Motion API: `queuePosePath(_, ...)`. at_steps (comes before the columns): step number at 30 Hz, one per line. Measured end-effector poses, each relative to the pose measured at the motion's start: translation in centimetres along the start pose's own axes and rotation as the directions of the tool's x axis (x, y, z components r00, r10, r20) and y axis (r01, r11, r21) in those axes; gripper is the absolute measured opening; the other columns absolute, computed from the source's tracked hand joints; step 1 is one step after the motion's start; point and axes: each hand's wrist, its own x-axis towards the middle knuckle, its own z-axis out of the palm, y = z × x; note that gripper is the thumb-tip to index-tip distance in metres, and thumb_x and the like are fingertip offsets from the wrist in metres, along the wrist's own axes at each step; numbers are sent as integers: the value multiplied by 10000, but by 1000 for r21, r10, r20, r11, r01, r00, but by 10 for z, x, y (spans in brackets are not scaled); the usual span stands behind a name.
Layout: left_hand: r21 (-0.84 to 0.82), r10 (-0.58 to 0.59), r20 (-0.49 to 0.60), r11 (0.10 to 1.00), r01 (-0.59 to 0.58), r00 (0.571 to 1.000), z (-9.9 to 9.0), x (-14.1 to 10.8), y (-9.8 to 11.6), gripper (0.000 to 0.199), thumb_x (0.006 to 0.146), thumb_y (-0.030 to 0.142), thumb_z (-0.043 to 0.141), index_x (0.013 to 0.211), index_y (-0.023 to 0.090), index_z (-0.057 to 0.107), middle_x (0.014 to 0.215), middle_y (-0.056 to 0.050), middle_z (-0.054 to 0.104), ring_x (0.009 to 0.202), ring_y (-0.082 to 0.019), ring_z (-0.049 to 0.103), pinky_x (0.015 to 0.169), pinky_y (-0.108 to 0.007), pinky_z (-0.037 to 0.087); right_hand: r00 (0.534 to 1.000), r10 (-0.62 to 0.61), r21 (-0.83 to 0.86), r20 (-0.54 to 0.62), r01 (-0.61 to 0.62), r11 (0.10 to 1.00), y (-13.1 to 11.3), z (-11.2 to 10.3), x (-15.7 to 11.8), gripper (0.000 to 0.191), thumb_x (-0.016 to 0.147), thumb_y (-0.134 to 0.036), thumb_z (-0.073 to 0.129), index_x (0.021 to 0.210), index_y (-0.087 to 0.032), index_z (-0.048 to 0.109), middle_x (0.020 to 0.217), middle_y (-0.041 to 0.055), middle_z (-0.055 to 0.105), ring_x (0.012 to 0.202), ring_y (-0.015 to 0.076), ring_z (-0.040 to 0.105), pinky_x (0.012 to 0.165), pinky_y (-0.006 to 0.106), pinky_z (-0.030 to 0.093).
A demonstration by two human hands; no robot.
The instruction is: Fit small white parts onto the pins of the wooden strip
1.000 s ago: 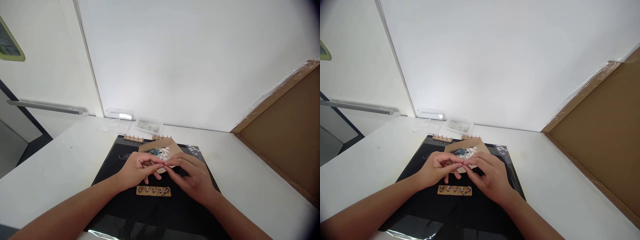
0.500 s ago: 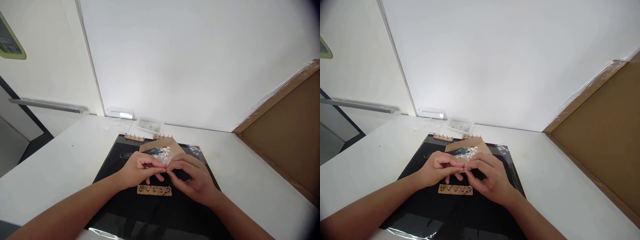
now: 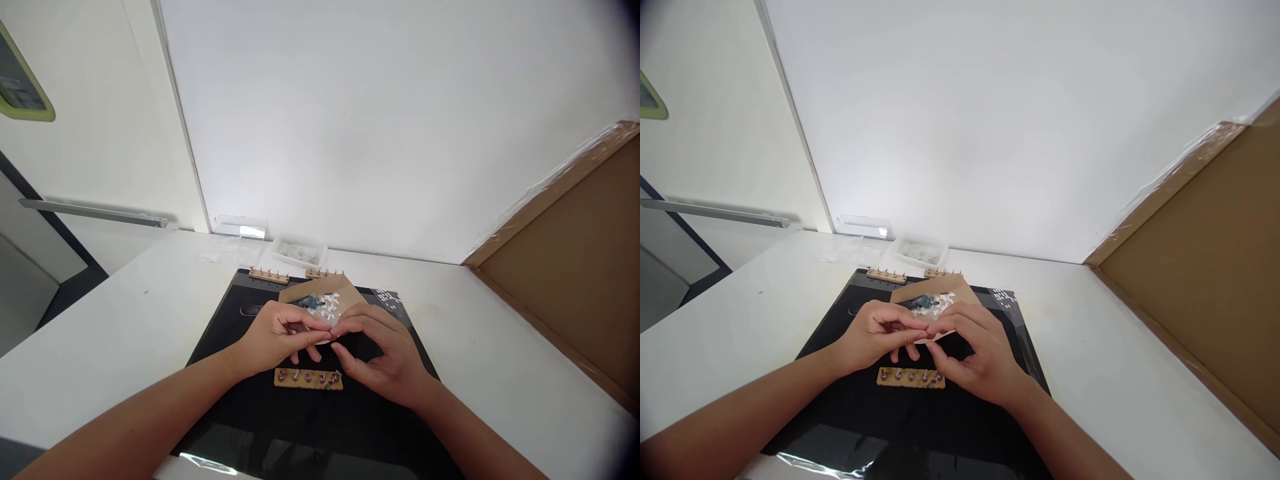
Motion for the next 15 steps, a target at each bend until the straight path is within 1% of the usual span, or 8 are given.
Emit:
queuePosePath(3,18,7,-6,1000,-7,1000,0,-1,-1,308,883,412,818,1026,140,840,919,-134,832,692,-205,814,441,-146,545,999,38,58,24,-39,998,3,0,-2,122,932,-173,712,1019,-258,717,898,33,735,824,190,701,731,334,592)
queuePosePath(6,25,10,-9,1000,-9,1000,0,-1,-2,313,872,412,829,1005,129,834,829,-115,818,675,-206,811,442,-148,548,990,100,157,98,-115,981,8,0,-3,81,975,-195,691,1025,-250,724,906,34,721,822,179,685,719,317,578)
queuePosePath(8,28,9,-6,1000,-9,1000,0,-1,-2,309,864,410,837,995,130,832,815,-108,814,671,-203,809,442,-146,547,980,134,230,149,-167,959,12,0,-4,48,995,-220,681,999,-246,721,893,28,715,817,176,673,724,317,565)
queuePosePath(11,52,13,3,999,-13,1000,0,-1,-1,291,864,404,837,978,136,834,823,-101,814,664,-192,806,448,-142,546,964,175,305,199,-230,924,15,2,-4,92,1020,-265,660,940,-237,698,864,22,702,805,174,654,734,321,547)
queuePosePath(15,82,25,12,996,-25,1000,0,-1,1,280,869,408,830,971,148,840,820,-91,811,653,-182,798,450,-146,547,942,218,298,254,-290,909,12,1,-4,133,1051,-309,604,958,-234,664,888,31,681,817,178,625,734,318,528)
